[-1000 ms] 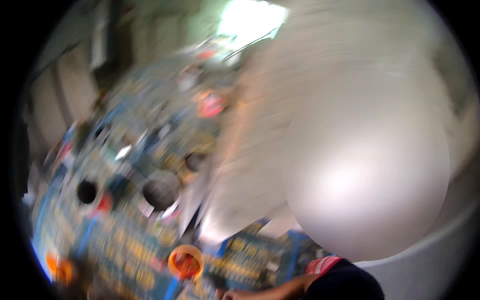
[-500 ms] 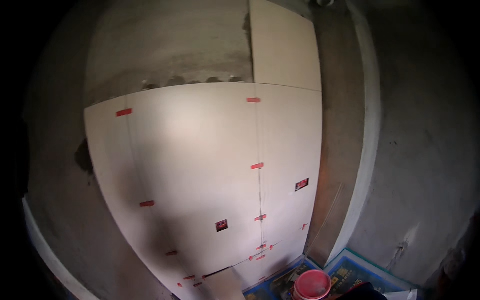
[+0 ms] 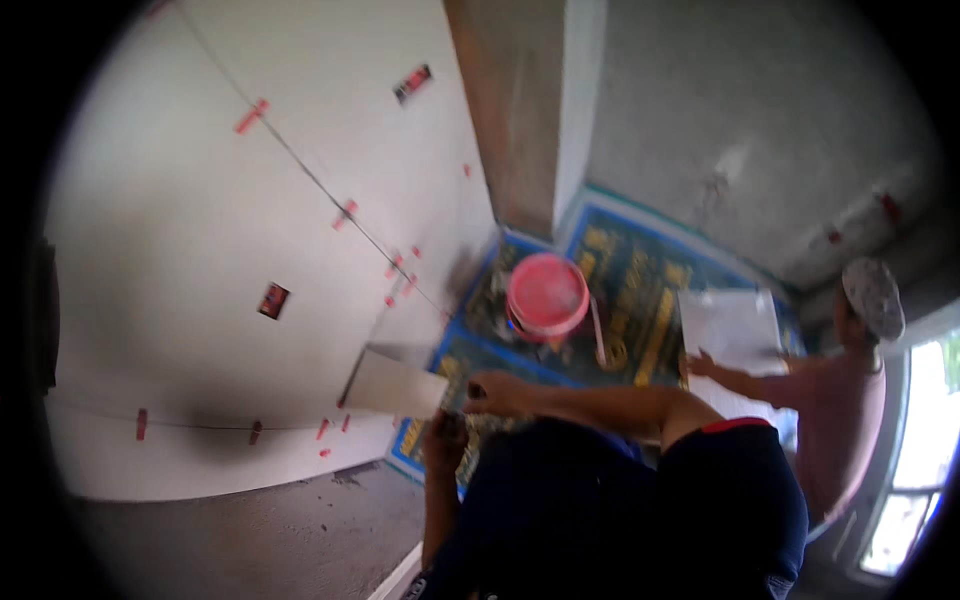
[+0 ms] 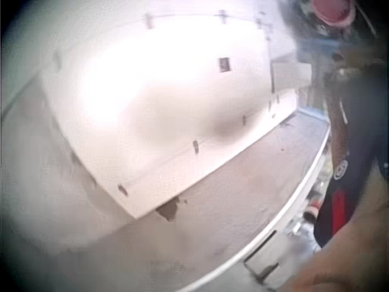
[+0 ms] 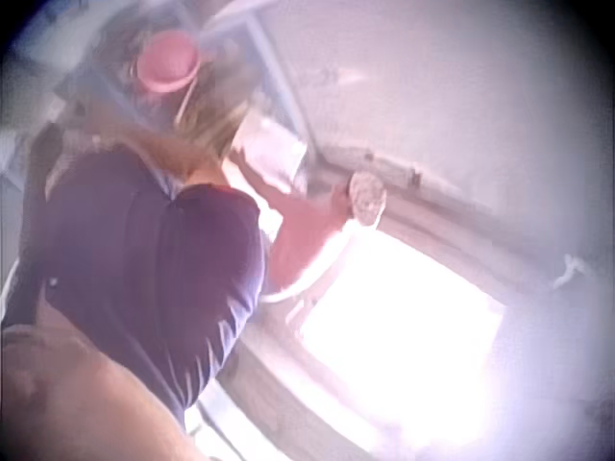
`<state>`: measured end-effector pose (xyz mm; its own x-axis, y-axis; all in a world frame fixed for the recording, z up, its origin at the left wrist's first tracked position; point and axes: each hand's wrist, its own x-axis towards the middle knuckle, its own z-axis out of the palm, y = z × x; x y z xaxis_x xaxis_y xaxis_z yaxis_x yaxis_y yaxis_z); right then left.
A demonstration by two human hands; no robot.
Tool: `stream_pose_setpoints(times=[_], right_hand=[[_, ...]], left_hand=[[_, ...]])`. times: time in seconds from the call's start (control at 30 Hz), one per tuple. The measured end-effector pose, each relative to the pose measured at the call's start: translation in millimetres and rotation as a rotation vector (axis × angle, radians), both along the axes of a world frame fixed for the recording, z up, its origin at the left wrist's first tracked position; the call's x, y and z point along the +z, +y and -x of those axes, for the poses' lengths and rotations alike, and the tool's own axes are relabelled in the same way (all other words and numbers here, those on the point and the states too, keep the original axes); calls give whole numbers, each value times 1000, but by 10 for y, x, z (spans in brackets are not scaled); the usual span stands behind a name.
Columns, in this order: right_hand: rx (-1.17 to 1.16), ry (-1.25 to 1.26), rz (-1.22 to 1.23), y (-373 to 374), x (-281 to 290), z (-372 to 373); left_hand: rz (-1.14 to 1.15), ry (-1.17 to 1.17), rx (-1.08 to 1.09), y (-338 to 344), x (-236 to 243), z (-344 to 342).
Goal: The person applies mortar to a concrete wall using a trowel, positions a large ceramic tile against the wall, and presses it firmly into place using their hands and a float.
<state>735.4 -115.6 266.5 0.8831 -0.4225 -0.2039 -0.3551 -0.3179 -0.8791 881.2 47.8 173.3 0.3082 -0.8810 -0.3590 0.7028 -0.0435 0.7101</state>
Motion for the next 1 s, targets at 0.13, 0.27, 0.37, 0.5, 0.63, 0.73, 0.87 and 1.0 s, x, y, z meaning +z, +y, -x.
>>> stream_pose_setpoints(times=[0.13,0.27,0.37,0.5,0.63,0.73,0.87,1.0], right_hand=[[-129,-41,-100,359,-74,68],[-134,14,-214,625,-262,-168],[-225,58,-297,636,-264,-283],[-215,106,-271,546,-559,-281],[-148,72,-694,315,-1039,-155],[-338,292,-947,-82,-1890,-16],[-398,688,-389,-641,-3486,165],[-413,820,-184,-1234,-4896,-87]], left_hand=[[-103,-858,-256,142,539,-10],[-298,-587,-404,199,477,-270],[-350,-390,-488,107,400,-394],[-341,-396,-526,-21,247,-393],[-593,33,-459,-107,142,-415],[-621,220,-331,228,-246,-337],[-914,385,-162,803,-734,103],[-1270,423,-38,1227,-835,782]])
